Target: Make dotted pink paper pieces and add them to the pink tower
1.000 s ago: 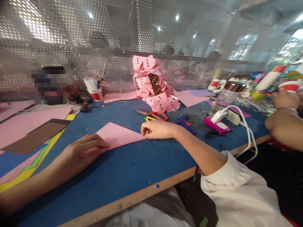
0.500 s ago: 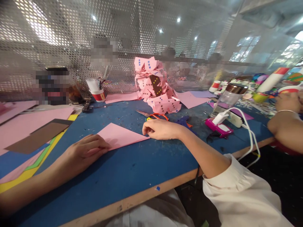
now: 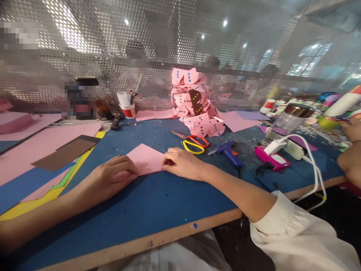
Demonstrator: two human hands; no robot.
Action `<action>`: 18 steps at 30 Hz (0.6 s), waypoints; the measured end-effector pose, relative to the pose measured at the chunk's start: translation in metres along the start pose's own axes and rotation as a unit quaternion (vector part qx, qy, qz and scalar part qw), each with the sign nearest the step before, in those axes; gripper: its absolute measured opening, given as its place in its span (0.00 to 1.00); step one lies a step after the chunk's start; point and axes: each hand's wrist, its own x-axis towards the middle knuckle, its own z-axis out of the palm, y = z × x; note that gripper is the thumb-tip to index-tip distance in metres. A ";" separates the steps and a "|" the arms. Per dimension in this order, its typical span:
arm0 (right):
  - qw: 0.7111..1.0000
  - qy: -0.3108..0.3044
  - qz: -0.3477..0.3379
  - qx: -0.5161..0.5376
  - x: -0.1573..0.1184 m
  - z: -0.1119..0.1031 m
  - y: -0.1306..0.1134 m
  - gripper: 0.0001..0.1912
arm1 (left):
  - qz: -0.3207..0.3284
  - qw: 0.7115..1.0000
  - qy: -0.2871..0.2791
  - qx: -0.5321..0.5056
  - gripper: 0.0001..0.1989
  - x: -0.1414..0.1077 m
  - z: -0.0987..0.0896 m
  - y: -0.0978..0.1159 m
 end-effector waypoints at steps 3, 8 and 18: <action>1.000 0.000 0.002 0.000 -0.001 0.000 -0.001 0.04 | 0.006 1.000 0.002 0.020 0.08 -0.002 -0.002 -0.001; 1.000 0.000 0.009 0.002 -0.001 0.000 -0.002 0.04 | 0.006 0.999 -0.007 0.037 0.07 -0.003 -0.004 0.000; 1.000 0.002 0.015 0.005 0.000 0.001 -0.001 0.04 | -0.041 0.997 -0.017 0.068 0.05 -0.005 -0.010 0.003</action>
